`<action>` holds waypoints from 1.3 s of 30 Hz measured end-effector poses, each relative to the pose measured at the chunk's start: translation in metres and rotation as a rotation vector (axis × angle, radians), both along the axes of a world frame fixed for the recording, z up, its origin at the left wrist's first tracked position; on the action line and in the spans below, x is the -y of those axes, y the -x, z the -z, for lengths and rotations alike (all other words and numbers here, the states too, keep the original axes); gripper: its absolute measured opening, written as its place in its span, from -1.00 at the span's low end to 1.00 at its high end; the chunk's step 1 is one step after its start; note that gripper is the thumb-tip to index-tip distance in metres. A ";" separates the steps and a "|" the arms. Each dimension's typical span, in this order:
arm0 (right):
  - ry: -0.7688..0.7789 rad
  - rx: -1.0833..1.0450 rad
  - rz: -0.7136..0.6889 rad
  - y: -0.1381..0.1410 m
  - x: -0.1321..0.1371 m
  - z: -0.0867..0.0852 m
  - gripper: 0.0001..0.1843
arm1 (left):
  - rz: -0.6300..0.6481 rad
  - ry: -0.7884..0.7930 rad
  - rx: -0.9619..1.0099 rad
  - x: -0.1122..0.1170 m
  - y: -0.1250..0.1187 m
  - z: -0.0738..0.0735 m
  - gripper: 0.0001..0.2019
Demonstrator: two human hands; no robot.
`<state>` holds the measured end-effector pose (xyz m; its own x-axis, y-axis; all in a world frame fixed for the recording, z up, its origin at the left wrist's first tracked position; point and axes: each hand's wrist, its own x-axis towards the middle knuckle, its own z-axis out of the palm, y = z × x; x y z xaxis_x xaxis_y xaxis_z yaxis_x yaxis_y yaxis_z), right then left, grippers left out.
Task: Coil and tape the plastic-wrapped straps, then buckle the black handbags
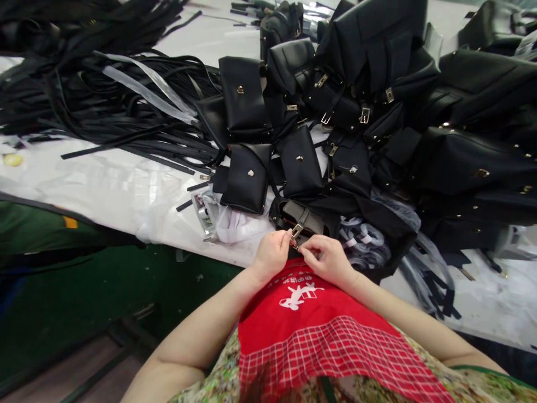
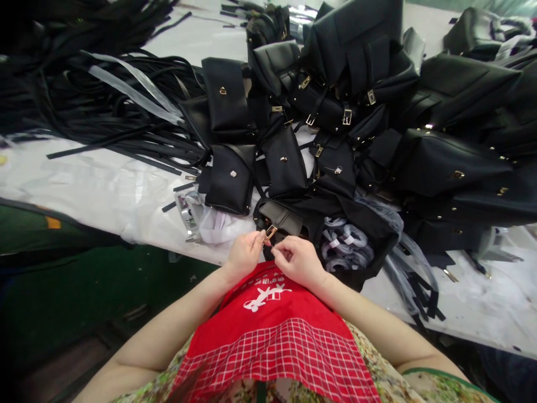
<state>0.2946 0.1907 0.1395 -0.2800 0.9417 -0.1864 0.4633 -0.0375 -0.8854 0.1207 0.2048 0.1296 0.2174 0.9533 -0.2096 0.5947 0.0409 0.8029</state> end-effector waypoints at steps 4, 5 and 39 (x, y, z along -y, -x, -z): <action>0.737 -0.408 0.116 0.014 -0.004 0.015 -0.33 | 0.085 -0.097 -0.113 0.005 -0.001 0.002 -0.53; 0.796 -0.508 0.206 0.018 -0.007 0.019 -0.30 | 0.125 -0.107 -0.130 0.006 -0.001 0.003 -0.53; 0.693 -0.720 0.374 0.033 -0.005 0.011 -0.34 | 0.070 -0.305 -0.155 0.019 0.015 -0.014 -0.74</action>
